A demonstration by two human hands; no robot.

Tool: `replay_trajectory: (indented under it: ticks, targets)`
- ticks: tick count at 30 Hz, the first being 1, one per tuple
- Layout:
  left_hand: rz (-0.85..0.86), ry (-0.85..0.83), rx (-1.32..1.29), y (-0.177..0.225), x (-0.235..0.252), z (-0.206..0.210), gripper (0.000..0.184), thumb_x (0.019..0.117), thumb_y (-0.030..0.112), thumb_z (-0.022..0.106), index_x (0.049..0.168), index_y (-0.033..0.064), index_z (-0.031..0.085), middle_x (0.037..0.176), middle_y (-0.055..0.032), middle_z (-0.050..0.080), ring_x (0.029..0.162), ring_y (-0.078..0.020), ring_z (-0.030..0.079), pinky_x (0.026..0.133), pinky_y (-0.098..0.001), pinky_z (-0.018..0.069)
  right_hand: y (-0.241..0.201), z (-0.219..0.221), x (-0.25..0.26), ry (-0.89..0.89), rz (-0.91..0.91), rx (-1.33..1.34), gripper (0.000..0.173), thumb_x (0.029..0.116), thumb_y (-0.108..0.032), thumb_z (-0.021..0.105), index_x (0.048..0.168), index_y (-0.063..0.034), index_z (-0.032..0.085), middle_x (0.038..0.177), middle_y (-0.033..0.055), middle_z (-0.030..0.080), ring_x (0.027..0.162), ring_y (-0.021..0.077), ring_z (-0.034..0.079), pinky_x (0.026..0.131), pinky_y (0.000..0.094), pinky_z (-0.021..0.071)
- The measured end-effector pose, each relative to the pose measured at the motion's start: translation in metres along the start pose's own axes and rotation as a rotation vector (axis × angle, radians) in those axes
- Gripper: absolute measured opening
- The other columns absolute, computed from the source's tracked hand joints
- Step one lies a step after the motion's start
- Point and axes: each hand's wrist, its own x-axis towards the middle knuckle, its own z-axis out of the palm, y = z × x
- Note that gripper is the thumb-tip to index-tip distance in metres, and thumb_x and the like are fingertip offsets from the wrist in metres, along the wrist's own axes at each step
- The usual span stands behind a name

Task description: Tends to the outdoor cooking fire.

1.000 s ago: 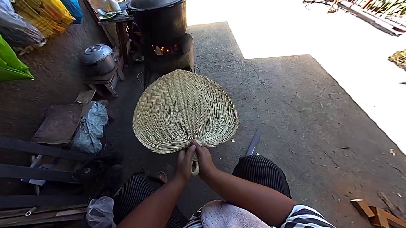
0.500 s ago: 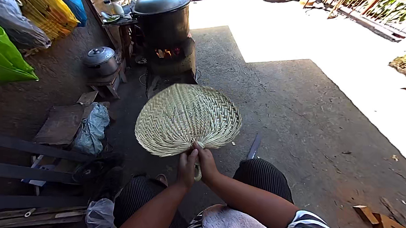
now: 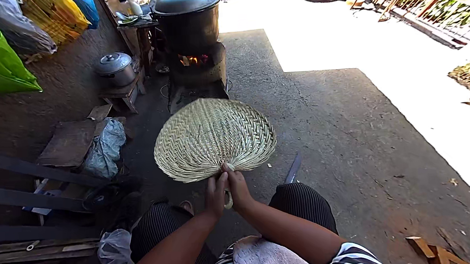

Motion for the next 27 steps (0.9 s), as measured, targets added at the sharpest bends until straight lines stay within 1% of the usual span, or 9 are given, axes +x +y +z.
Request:
replay_trajectory:
  ticks: [2,4,6,9,14,16,18,23,27]
  targets:
    - [-0.061,-0.006,-0.041,0.002,0.000,0.000,0.039,0.1049,0.020,0.047,0.130,-0.0090,0.050,0.116,-0.0136,0.063,0.105,-0.0077,0.063,0.093,-0.0242,0.0522,0.001,0.000,0.001,-0.005,0.007,0.005,0.030,0.1113,-0.020,0.039,0.104,0.0008,0.061,0.084,0.0060,0.068,0.079,0.0088,0.068,0.077,0.0263,0.0578]
    - [-0.203,-0.017,-0.055,0.001,0.003,-0.002,0.043,0.1087,0.024,0.045,0.139,-0.0053,0.046,0.126,-0.0162,0.062,0.111,-0.0129,0.062,0.097,-0.0291,0.0505,0.007,-0.002,0.005,0.033,0.091,0.017,0.032,0.1120,-0.022,0.041,0.108,0.0021,0.061,0.086,0.0082,0.068,0.080,0.0112,0.069,0.077,0.0285,0.0576]
    - [-0.187,-0.001,-0.041,0.000,0.001,0.000,0.042,0.1086,0.023,0.045,0.139,-0.0057,0.047,0.126,-0.0158,0.062,0.111,-0.0116,0.062,0.097,-0.0276,0.0503,0.008,-0.002,0.005,0.045,0.099,0.010,0.032,0.1119,-0.023,0.041,0.107,0.0021,0.061,0.085,0.0082,0.068,0.079,0.0115,0.069,0.076,0.0286,0.0577]
    - [-0.077,0.013,-0.032,0.002,-0.003,0.001,0.041,0.1050,0.022,0.047,0.133,-0.0087,0.049,0.120,-0.0143,0.063,0.108,-0.0079,0.062,0.095,-0.0239,0.0512,0.002,-0.002,0.000,-0.015,-0.005,-0.022,0.032,0.1113,-0.020,0.039,0.101,0.0002,0.061,0.082,0.0057,0.068,0.078,0.0092,0.069,0.076,0.0272,0.0580]
    - [-0.272,-0.011,-0.059,0.003,0.003,-0.001,0.042,0.1094,0.027,0.044,0.138,-0.0032,0.049,0.123,-0.0155,0.063,0.108,-0.0145,0.063,0.095,-0.0313,0.0511,0.007,0.000,0.005,0.065,0.118,0.000,0.034,0.1123,-0.024,0.040,0.105,0.0017,0.061,0.084,0.0079,0.067,0.078,0.0115,0.068,0.075,0.0290,0.0571]
    - [-0.184,0.014,-0.056,0.003,-0.002,0.000,0.038,0.1082,0.023,0.046,0.132,-0.0058,0.052,0.118,-0.0144,0.064,0.105,-0.0112,0.064,0.093,-0.0278,0.0521,0.004,0.001,0.000,0.045,0.078,-0.001,0.031,0.1119,-0.021,0.040,0.107,0.0018,0.061,0.085,0.0079,0.069,0.080,0.0105,0.069,0.077,0.0279,0.0580]
    - [-0.094,0.011,-0.054,0.006,-0.004,0.001,0.038,0.1056,0.021,0.047,0.130,-0.0080,0.051,0.117,-0.0135,0.064,0.105,-0.0082,0.063,0.094,-0.0246,0.0520,-0.001,0.002,-0.002,0.002,0.007,-0.015,0.031,0.1114,-0.020,0.039,0.103,0.0006,0.061,0.083,0.0060,0.069,0.080,0.0086,0.069,0.077,0.0268,0.0580]
    - [-0.259,-0.013,-0.047,0.005,0.001,-0.002,0.040,0.1094,0.026,0.045,0.135,-0.0044,0.051,0.121,-0.0155,0.064,0.107,-0.0142,0.063,0.095,-0.0311,0.0513,0.009,0.000,0.004,0.065,0.100,0.021,0.033,0.1123,-0.023,0.040,0.105,0.0018,0.061,0.083,0.0082,0.068,0.078,0.0117,0.068,0.075,0.0292,0.0576]
    - [-0.093,-0.027,-0.019,0.008,-0.004,-0.001,0.039,0.1053,0.021,0.046,0.131,-0.0079,0.051,0.119,-0.0131,0.063,0.107,-0.0069,0.062,0.095,-0.0236,0.0510,0.003,0.002,-0.002,0.005,-0.039,0.003,0.033,0.1113,-0.019,0.036,0.102,-0.0016,0.063,0.082,0.0035,0.069,0.079,0.0077,0.069,0.076,0.0260,0.0579]
